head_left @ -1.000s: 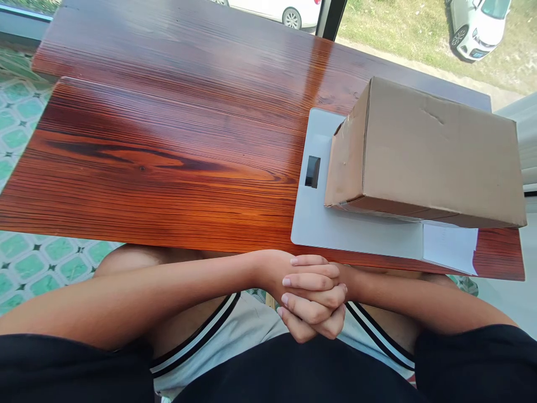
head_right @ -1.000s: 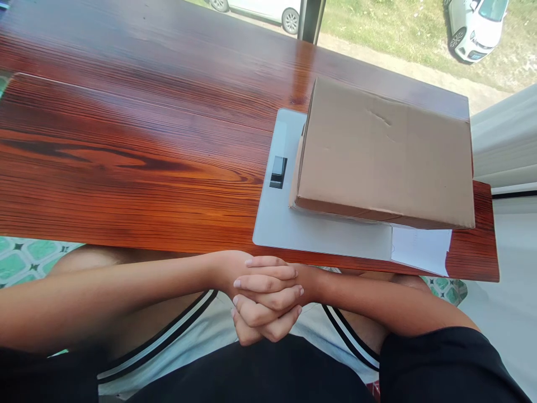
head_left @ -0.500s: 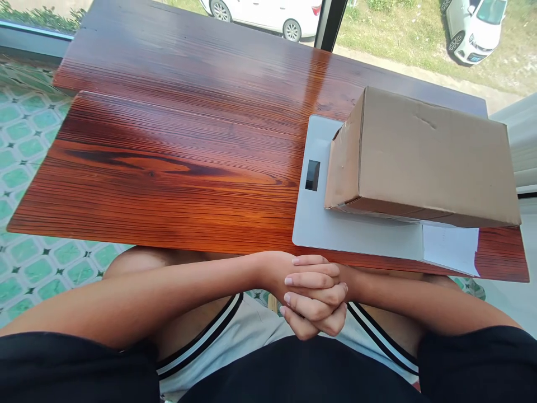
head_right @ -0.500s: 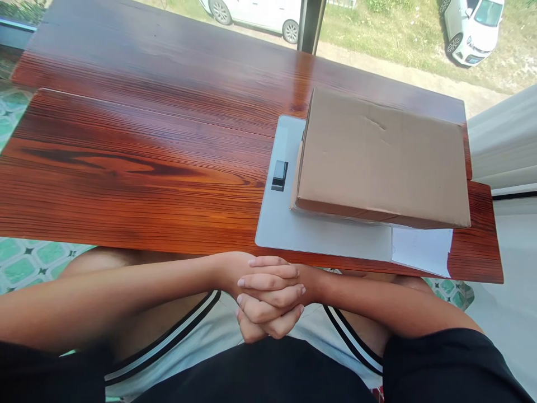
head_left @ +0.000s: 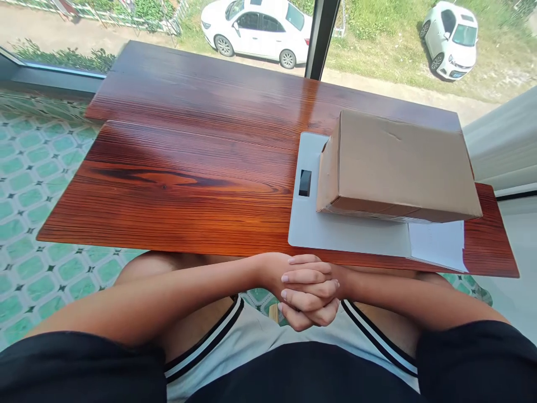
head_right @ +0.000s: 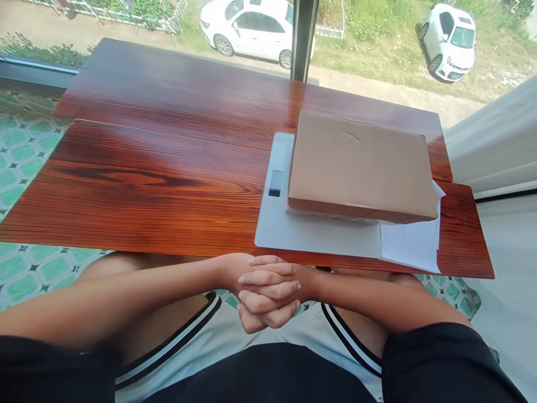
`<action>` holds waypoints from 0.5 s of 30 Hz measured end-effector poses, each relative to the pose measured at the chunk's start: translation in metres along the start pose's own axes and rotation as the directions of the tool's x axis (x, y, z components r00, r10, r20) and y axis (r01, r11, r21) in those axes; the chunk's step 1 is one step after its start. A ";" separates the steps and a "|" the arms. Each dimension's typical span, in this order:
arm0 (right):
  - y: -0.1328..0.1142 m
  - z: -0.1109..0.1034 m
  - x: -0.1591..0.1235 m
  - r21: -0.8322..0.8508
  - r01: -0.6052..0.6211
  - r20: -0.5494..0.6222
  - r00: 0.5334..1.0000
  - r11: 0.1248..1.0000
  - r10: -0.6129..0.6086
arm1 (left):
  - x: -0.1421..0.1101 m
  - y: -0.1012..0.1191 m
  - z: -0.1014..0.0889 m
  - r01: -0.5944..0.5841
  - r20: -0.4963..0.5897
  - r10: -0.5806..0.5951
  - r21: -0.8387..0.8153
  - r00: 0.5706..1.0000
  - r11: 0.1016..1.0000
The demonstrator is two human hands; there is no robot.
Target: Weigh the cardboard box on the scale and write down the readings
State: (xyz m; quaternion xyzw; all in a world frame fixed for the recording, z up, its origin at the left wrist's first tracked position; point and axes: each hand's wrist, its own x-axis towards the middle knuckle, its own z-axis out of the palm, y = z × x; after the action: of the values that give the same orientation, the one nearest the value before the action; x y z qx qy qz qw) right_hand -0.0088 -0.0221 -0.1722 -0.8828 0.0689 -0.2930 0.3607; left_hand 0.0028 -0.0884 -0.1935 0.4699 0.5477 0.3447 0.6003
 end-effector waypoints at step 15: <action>-0.015 0.034 0.014 -0.043 0.045 -0.536 0.842 0.998 -0.062 | 0.000 -0.002 -0.010 -0.170 -0.138 0.233 0.359 0.963 0.918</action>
State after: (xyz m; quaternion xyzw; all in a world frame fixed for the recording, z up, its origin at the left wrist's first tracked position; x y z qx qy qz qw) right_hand 0.0205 0.0044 -0.1747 -0.7722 0.1466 -0.5373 0.3060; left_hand -0.0070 -0.0872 -0.1948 0.5889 0.5994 0.3443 0.4188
